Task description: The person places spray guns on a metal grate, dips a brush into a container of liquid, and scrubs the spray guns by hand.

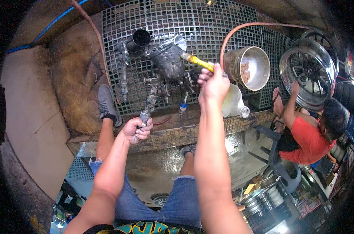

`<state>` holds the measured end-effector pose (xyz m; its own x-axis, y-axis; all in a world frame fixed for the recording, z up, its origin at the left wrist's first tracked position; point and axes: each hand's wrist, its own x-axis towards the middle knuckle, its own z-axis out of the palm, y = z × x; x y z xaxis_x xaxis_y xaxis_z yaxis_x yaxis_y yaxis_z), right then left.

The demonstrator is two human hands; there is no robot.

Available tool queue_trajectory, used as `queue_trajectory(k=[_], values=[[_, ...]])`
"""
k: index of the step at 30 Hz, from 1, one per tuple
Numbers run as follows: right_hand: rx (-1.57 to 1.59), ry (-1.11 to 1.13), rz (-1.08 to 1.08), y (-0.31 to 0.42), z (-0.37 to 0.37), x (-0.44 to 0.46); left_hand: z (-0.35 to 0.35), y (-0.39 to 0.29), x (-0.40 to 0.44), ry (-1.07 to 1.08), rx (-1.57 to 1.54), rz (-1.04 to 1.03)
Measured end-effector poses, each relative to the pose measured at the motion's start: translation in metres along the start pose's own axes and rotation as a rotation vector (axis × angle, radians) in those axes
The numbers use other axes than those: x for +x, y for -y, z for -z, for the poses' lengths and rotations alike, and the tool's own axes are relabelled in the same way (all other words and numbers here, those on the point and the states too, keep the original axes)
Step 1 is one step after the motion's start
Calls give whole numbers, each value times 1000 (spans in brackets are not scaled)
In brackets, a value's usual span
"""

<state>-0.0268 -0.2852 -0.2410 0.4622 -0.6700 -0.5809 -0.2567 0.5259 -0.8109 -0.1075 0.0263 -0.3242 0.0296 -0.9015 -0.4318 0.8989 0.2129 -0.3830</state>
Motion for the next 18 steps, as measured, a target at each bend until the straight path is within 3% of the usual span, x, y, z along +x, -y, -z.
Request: queue_trajectory(k=[4,10,13,18], values=[[95,-142,-112,-15,22,-20,-7,-2,-1,19,-12,-28],[148,-111,-163,-40,52,-50,-12,-6,-3,-35,-33,-124],[111,-134,-48,-34,67,-79,-14,-10,-8,-250,308,-316],[-7,-196,130,-30,105,-114,-8,5,5,-429,398,-539]])
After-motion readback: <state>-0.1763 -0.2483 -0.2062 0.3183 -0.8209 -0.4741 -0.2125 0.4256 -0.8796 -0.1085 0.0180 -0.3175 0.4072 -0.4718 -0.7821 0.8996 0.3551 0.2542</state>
